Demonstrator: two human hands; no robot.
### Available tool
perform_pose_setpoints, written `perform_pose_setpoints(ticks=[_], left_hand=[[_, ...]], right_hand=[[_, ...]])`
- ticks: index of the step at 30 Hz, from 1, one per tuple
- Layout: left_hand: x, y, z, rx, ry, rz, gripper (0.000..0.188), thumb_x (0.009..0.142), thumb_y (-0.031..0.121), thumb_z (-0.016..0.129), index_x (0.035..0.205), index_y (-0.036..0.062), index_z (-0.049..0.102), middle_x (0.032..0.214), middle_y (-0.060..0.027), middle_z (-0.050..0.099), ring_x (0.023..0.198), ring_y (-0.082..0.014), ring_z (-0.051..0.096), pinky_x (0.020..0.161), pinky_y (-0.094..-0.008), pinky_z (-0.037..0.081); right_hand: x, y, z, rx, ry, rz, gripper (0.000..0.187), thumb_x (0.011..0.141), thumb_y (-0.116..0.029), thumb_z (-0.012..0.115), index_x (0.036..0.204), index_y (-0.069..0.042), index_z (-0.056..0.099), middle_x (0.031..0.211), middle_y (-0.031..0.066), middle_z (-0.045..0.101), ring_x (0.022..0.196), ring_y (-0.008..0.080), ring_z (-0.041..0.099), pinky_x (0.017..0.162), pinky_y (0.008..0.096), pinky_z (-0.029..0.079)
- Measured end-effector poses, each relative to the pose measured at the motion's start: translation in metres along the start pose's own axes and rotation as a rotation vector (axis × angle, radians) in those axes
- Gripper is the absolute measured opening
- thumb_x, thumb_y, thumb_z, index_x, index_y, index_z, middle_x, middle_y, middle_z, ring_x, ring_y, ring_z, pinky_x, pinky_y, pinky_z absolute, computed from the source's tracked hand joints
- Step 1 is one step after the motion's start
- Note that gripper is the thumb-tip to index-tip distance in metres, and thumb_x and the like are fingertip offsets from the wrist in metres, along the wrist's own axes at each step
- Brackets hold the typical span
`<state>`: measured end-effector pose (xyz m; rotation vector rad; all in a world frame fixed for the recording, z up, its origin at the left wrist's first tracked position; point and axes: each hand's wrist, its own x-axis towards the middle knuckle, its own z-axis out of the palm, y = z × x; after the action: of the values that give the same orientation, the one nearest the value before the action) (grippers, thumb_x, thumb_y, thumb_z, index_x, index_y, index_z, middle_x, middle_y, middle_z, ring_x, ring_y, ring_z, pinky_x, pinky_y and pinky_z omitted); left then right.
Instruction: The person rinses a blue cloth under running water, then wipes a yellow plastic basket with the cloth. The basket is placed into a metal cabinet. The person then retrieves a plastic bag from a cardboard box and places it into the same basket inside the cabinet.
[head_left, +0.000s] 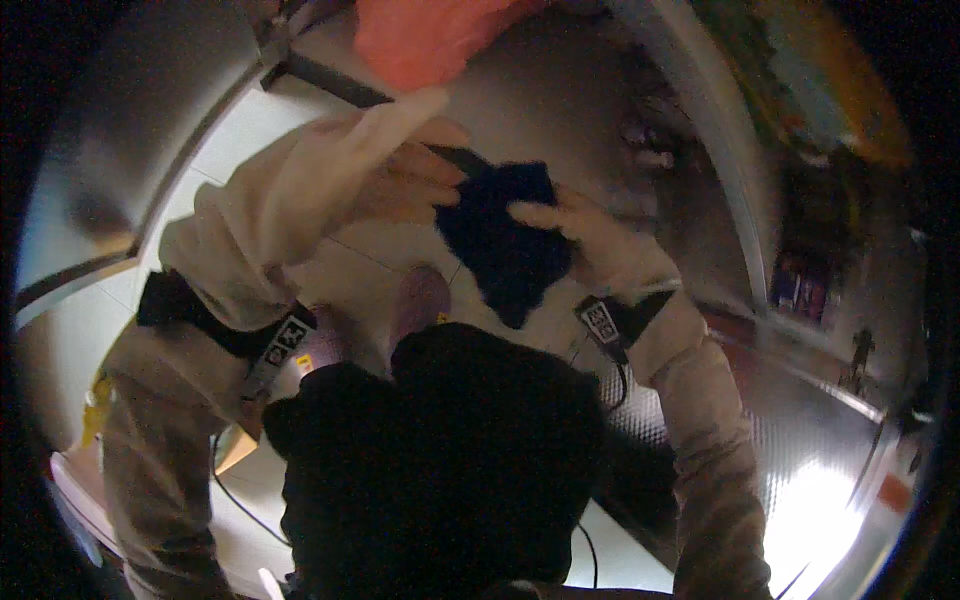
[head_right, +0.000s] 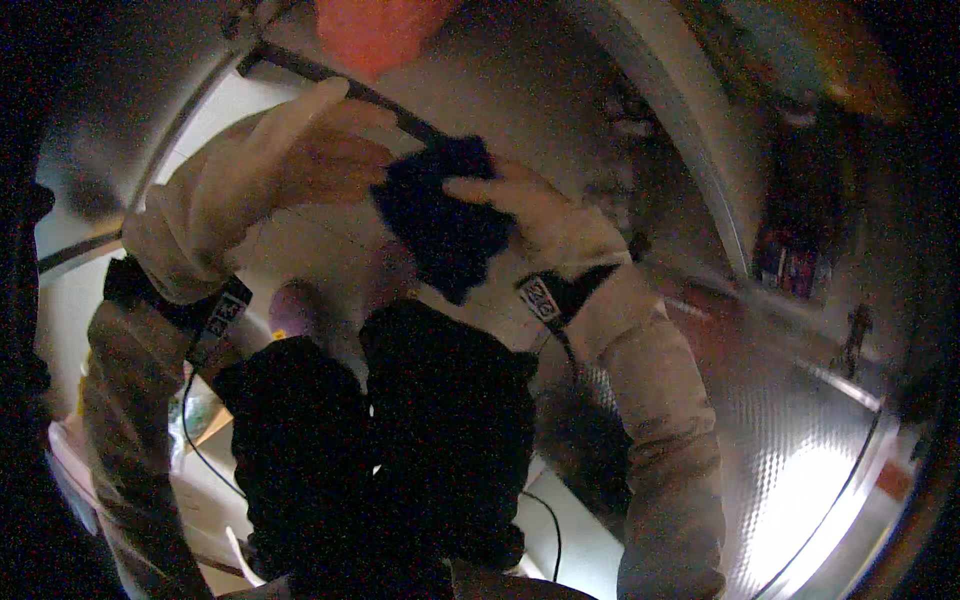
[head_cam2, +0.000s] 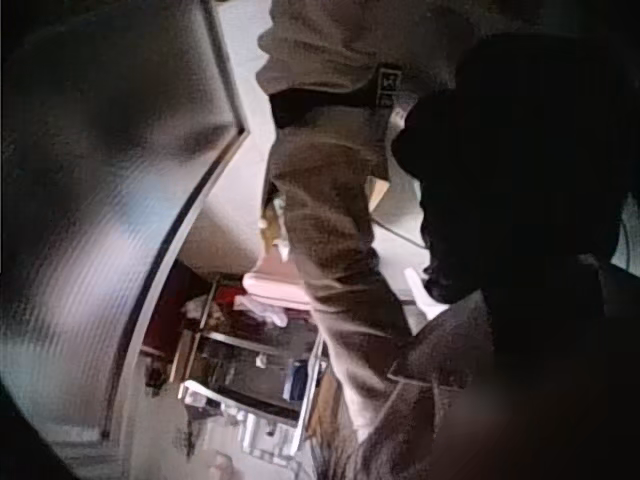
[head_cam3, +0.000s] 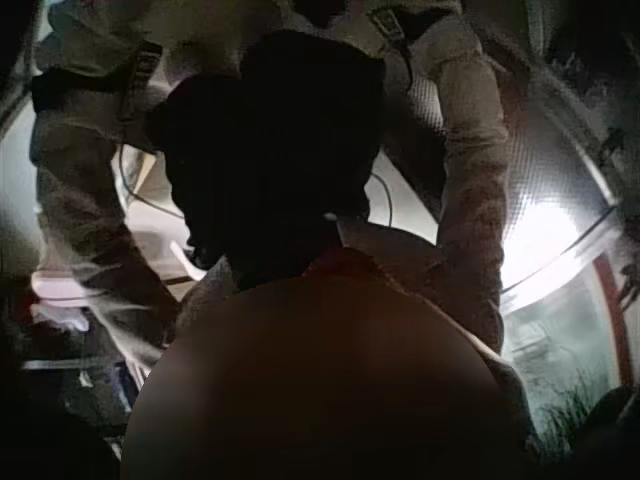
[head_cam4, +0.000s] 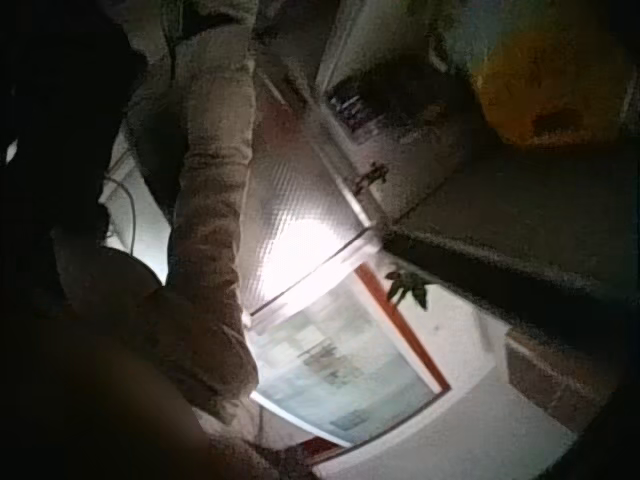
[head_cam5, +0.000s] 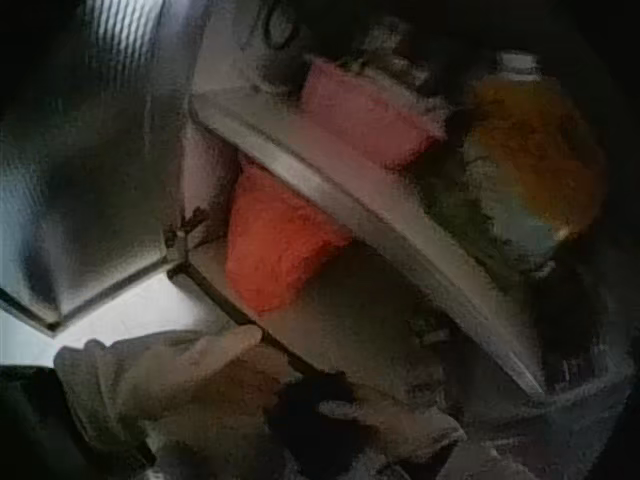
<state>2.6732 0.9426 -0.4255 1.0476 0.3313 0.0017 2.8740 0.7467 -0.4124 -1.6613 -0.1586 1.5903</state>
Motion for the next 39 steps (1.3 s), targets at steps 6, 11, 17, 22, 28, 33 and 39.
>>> perform_pose_setpoints(ticks=[6,11,17,22,28,33,39], left_hand=[[0.016,-0.084,-0.022,-0.192,0.295,-0.026,0.053,0.1,0.042,0.054,0.134,0.0011,0.053,0.123,-0.02,0.064,0.114,-0.027,0.063,0.101,-0.0372,0.049],[0.032,-0.141,-0.019,-0.197,0.262,-0.003,0.054,0.102,0.041,0.048,0.138,0.0009,0.05,0.128,-0.0168,0.062,0.118,-0.0269,0.061,0.105,-0.0358,0.044],[0.003,-0.125,0.005,-0.069,0.476,-0.145,0.048,0.104,0.035,0.046,0.142,0.006,0.045,0.134,-0.0181,0.057,0.118,-0.0292,0.061,0.105,-0.0376,0.045],[0.005,-0.132,-0.005,-0.133,0.399,-0.166,0.045,0.104,0.03,0.046,0.144,0.0099,0.043,0.134,-0.0213,0.055,0.117,-0.0321,0.061,0.101,-0.0405,0.048],[-0.003,-0.138,-0.02,-0.078,0.309,-0.115,0.043,0.103,0.022,0.047,0.145,0.0146,0.04,0.135,-0.025,0.053,0.115,-0.0355,0.062,0.096,-0.0439,0.052],[-0.002,-0.128,-0.017,-0.113,0.433,-0.259,0.055,0.1,0.041,0.048,0.137,0.0005,0.05,0.123,-0.0195,0.061,0.12,-0.0264,0.057,0.104,-0.0362,0.042],[0.001,-0.135,-0.011,-0.35,0.432,-0.332,0.057,0.098,0.041,0.053,0.136,-0.0016,0.052,0.121,-0.0168,0.063,0.119,-0.0238,0.057,0.105,-0.0333,0.04]], right_hand=[[0.026,0.053,-0.124,0.147,0.563,0.079,0.049,0.092,-0.027,0.069,0.131,-0.002,0.055,0.127,0.0111,0.062,0.117,0.0264,0.058,0.101,0.0395,0.048],[0.079,0.01,-0.174,0.022,0.894,-0.153,0.05,0.094,-0.03,0.065,0.134,-0.003,0.054,0.132,0.0138,0.058,0.122,0.0305,0.054,0.106,0.0423,0.043],[0.19,0.003,-0.149,-1.037,0.902,-0.467,0.048,0.092,-0.027,0.064,0.134,-0.004,0.054,0.132,0.0145,0.058,0.122,0.0316,0.054,0.106,0.0422,0.043],[0.245,-0.005,-0.153,-1.486,0.849,-0.486,0.048,0.091,-0.024,0.064,0.134,-0.005,0.054,0.132,0.015,0.058,0.121,0.0325,0.054,0.106,0.0422,0.043],[0.261,-0.041,-0.202,-1.478,0.797,-0.248,0.047,0.09,-0.021,0.063,0.134,-0.006,0.055,0.132,0.0157,0.058,0.121,0.0335,0.055,0.106,0.0421,0.043],[0.247,-0.043,-0.22,-1.471,0.777,-0.228,0.047,0.089,-0.018,0.063,0.134,-0.007,0.055,0.132,0.0163,0.058,0.12,0.0344,0.055,0.106,0.042,0.043],[0.232,-0.041,-0.224,-1.542,0.797,-0.292,0.047,0.088,-0.015,0.062,0.134,-0.008,0.055,0.132,0.0169,0.058,0.12,0.0355,0.055,0.106,0.0419,0.042]])
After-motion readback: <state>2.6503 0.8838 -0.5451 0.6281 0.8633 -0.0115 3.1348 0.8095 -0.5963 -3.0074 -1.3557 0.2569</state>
